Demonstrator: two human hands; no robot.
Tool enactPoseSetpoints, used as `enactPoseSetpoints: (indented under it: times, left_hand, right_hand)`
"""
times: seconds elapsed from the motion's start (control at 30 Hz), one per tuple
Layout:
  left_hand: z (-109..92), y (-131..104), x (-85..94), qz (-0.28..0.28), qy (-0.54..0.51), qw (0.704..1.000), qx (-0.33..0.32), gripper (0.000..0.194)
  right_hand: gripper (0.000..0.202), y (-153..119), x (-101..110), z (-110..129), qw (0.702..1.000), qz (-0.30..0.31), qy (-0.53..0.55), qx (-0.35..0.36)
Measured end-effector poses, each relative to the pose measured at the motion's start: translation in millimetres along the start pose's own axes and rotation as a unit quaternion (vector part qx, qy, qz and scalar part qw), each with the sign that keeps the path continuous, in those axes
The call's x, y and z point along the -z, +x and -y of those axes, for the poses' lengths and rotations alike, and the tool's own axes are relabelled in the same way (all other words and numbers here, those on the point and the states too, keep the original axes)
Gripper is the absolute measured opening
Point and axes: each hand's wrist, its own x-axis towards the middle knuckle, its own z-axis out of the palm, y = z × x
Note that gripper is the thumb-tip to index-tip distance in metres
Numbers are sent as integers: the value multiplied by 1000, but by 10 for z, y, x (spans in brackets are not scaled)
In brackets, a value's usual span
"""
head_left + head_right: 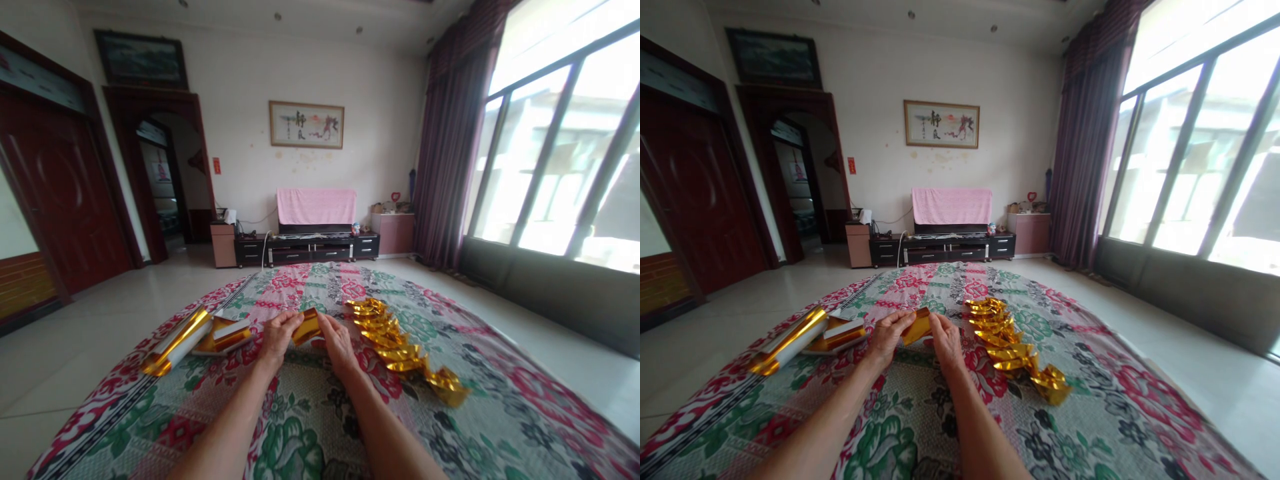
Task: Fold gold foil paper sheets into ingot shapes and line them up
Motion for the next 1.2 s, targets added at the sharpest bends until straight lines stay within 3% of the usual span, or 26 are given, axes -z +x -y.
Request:
enactPoseSetpoints:
  times: [0.3, 0.6, 0.73, 0.83, 1.2]
  left_hand:
    - [-17, -57, 4, 67, 32, 997, 17, 27]
    - [61, -8, 54, 84, 32, 996, 28, 35]
    - [-2, -39, 40, 81, 59, 995, -10, 56]
    - [-49, -89, -1, 113, 96, 988, -34, 55]
    - [35, -55, 29, 147, 205, 961, -112, 49]
  right_hand:
    - [36, -10, -25, 0, 1000, -9, 19, 7]
    - [30, 42, -13, -99, 997, -33, 70, 23]
    - [34, 59, 1, -74, 990, -108, 79, 36]
    - [37, 82, 18, -85, 985, -149, 83, 34]
    - [38, 100, 39, -99, 978, -165, 127, 10]
